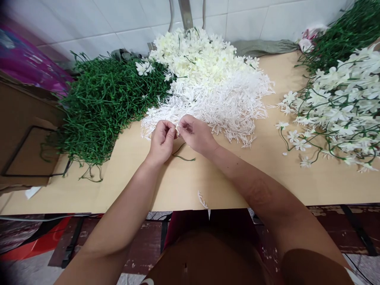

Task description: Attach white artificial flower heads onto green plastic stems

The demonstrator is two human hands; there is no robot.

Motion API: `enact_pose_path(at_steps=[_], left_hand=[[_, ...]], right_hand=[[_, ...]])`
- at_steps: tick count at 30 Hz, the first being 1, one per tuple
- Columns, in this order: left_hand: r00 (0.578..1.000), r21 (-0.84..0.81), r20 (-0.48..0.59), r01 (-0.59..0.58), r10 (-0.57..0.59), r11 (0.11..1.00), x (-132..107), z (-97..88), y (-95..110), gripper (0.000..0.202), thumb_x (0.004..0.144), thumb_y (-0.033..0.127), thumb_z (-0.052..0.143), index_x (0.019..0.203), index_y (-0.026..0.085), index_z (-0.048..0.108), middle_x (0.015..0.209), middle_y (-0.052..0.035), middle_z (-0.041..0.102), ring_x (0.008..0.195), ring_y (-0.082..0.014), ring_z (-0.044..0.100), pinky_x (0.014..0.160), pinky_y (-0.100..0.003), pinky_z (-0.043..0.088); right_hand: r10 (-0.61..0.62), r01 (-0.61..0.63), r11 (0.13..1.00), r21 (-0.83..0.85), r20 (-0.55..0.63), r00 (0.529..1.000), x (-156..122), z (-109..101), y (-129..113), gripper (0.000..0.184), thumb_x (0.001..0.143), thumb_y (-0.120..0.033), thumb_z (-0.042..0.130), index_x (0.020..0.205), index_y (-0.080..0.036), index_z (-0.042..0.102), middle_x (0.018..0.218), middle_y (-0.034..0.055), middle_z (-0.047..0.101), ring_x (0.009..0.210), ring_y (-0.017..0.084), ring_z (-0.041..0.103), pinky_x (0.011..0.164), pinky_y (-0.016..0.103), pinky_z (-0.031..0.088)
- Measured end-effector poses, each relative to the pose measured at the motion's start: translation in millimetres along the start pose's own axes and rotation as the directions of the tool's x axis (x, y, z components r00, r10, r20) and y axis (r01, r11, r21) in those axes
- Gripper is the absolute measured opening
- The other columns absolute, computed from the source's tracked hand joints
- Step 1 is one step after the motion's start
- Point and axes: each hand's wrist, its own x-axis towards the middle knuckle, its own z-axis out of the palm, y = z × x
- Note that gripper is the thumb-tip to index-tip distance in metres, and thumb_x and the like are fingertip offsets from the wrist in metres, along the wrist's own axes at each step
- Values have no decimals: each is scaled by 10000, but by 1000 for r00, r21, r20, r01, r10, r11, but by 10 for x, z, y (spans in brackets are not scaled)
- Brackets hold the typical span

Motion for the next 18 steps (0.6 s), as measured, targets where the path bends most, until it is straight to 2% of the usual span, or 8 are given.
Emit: enact_pose_path(at_steps=[6, 10, 18], left_hand=[[999, -63, 33, 8, -6, 998, -16, -7, -77, 220, 856, 407, 567, 797, 210, 488, 695, 13, 470, 631, -121, 436, 612, -273, 369], [998, -114, 56, 28, -21, 993, -20, 2, -113, 268, 847, 469, 566, 841, 209, 503, 730, 10, 491, 626, -113, 437, 600, -264, 379], [999, -23, 51, -7, 8, 1000, -4, 23, -52, 358, 812, 540, 593, 752, 192, 537, 663, 14, 505, 608, -107, 442, 580, -254, 367]], right_hand=[[-48, 48, 999, 7, 35, 998, 28, -25, 26, 334, 776, -473, 679, 745, -201, 489, 694, -9, 549, 665, 121, 547, 595, 264, 441], [-48, 48, 999, -2, 17, 999, 63, -54, 91, 310, 796, -419, 682, 746, -204, 464, 649, -31, 516, 587, 96, 495, 535, 242, 398], [-22, 20, 998, 54, 47, 999, 86, -72, 89, 279, 799, -341, 690, 745, -210, 450, 613, -54, 483, 542, 77, 449, 506, 229, 370]])
